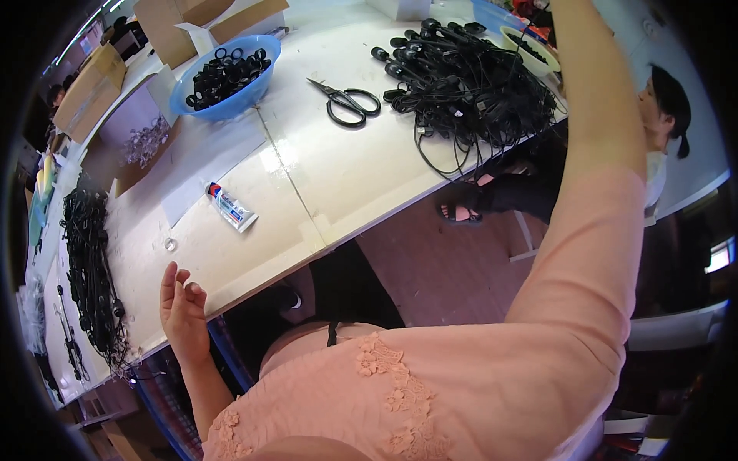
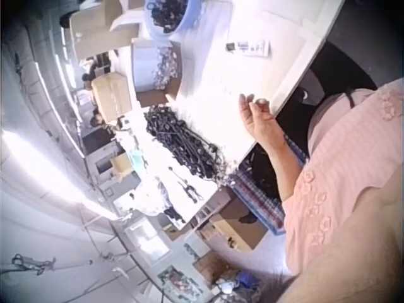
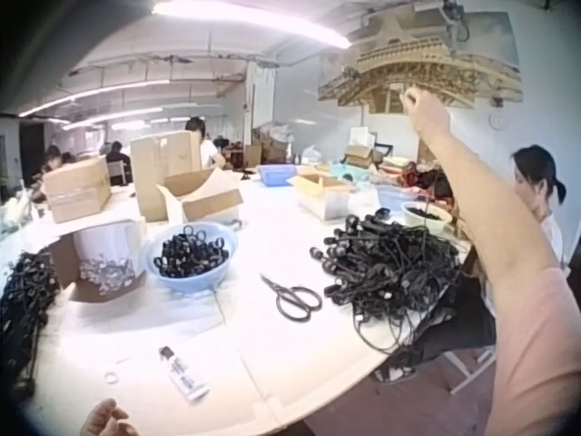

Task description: The person assembles electronic components and small plastic parts using a glue tube to join them together.

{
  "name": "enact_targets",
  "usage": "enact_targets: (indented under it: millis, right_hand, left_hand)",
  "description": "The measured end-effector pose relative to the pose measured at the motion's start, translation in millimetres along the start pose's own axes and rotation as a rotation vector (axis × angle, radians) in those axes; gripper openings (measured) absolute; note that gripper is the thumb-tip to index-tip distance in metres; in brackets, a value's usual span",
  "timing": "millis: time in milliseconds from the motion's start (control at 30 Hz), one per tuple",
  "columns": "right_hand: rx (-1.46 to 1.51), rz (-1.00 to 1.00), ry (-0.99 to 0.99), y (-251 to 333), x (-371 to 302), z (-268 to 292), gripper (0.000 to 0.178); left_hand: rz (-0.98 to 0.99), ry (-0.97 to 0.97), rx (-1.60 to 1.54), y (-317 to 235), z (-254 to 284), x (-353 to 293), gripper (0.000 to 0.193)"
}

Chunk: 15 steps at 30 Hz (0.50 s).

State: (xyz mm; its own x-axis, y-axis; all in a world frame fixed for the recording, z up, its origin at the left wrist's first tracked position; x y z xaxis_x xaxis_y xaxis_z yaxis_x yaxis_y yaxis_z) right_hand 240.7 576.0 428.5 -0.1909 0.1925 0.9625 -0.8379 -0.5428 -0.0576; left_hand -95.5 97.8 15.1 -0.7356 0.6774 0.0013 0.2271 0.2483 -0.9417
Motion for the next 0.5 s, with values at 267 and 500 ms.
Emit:
enact_targets:
  millis: [267, 500]
  right_hand:
    - [-0.189, -0.132, 0.568, -59.6, -180.5, -112.0, 0.030]
    - [-0.346, -0.265, 0.943, -71.5, -228.6, -184.8, 0.040]
  left_hand:
    - [0.026, -0.016, 0.045, 2.9, 11.3, -5.5, 0.034]
    - [0.056, -0.151, 0.230, -2.5, 48.3, -22.6, 0.035]
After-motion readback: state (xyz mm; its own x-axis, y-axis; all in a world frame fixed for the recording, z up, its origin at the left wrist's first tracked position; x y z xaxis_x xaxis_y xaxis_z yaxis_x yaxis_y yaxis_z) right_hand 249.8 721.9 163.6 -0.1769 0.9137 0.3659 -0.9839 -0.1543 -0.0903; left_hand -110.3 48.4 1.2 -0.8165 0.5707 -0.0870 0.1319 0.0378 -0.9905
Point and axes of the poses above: each hand's wrist, its own x-axis towards the middle knuckle, its own z-axis out of the back of the hand, y = z × x, the point moved 10 cm from there along x, towards the middle knuckle, and after that the axes turned 7 degrees about x, right-handed, at the moved point
